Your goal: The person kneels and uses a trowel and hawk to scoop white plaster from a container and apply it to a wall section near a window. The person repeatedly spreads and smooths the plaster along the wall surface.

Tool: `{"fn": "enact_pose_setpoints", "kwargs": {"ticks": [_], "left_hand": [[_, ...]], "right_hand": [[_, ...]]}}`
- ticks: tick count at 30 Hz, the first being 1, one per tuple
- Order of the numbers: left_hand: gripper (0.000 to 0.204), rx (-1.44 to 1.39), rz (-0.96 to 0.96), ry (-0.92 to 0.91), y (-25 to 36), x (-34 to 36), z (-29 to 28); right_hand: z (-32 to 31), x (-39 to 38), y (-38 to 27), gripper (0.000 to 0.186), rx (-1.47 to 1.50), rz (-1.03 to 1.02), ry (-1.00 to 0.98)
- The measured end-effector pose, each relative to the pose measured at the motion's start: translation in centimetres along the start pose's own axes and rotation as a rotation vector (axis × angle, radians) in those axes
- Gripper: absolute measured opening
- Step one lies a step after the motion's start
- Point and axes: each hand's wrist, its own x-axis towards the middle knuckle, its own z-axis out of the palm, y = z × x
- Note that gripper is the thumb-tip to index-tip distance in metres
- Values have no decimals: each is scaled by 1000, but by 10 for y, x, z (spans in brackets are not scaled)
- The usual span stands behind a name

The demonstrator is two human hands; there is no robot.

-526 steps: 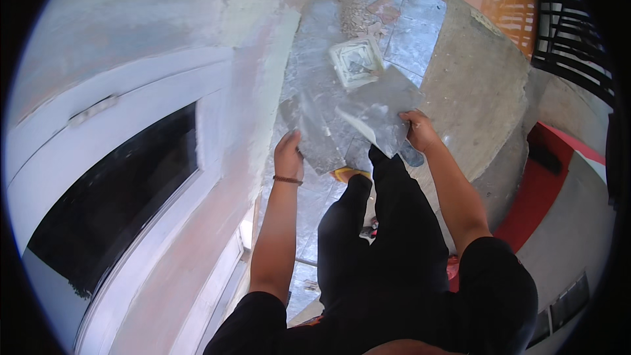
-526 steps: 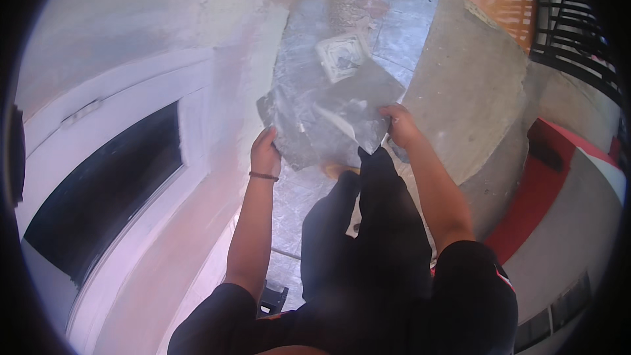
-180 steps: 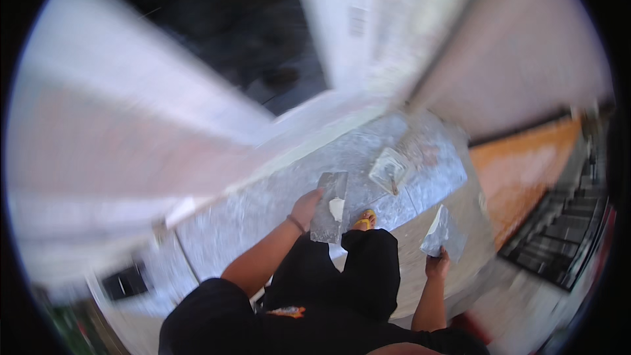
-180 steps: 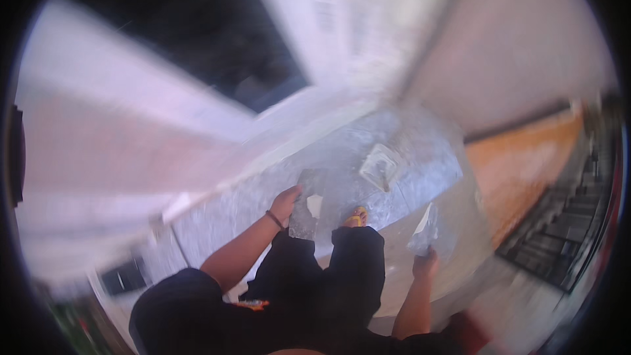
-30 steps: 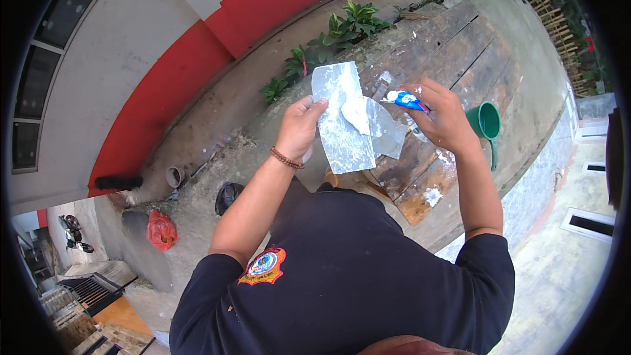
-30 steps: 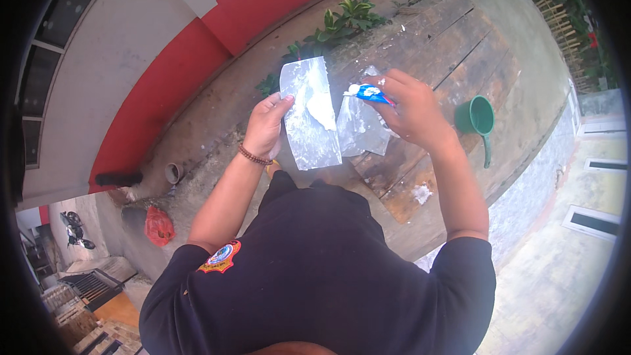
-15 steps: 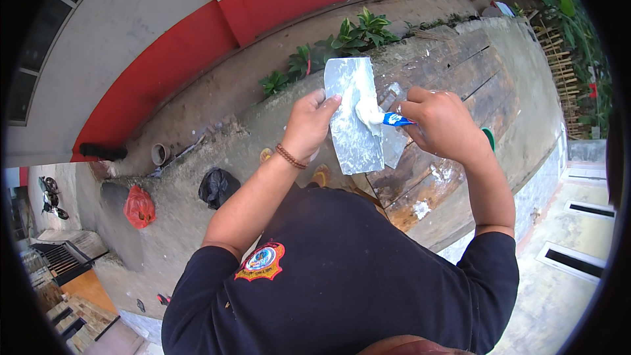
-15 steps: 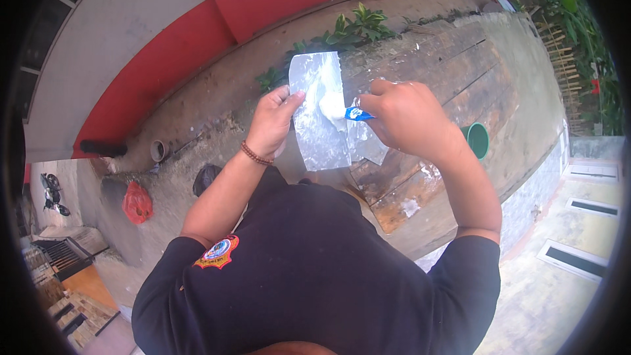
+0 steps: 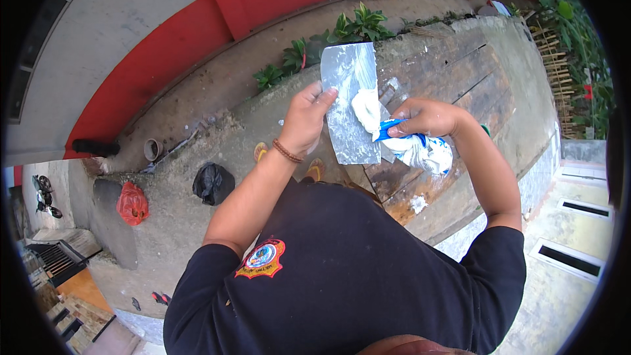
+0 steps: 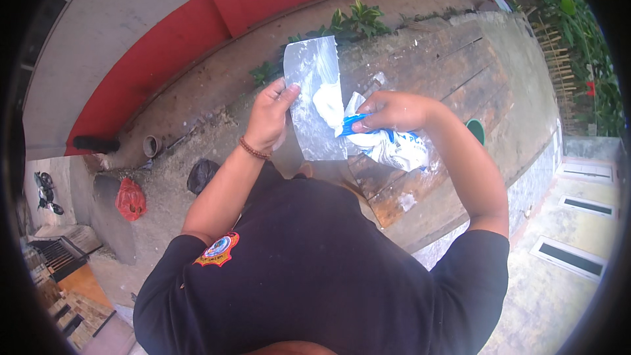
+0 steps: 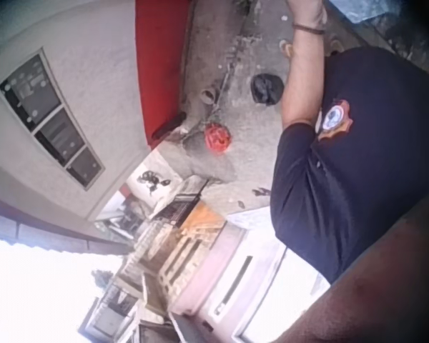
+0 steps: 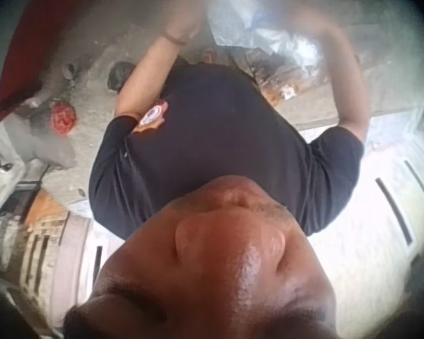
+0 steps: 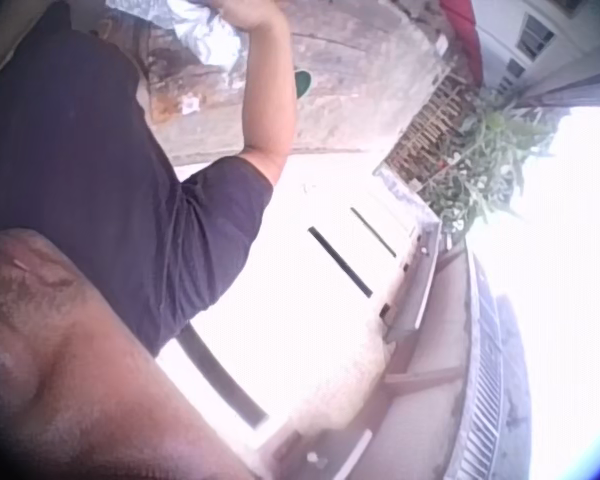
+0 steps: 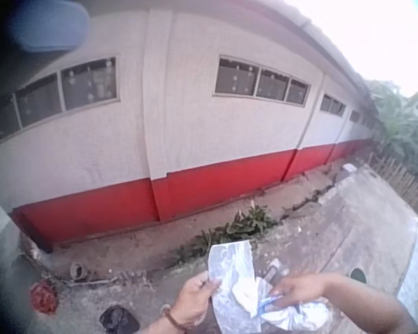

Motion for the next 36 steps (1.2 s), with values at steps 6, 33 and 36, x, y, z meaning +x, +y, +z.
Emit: {"fn": "enact_pose_setpoints", "kwargs": {"ticks": [6, 33, 36], "left_hand": [[28, -264, -123, -76, 2, 0, -22], [35, -182, -157, 309, 9, -52, -100], [36, -193, -159, 315, 7, -56, -106]], "right_hand": [[11, 10, 42, 45, 120, -37, 41], [121, 93, 244, 46, 23, 96, 727], [118, 73, 242, 40, 457, -66, 664]]}}
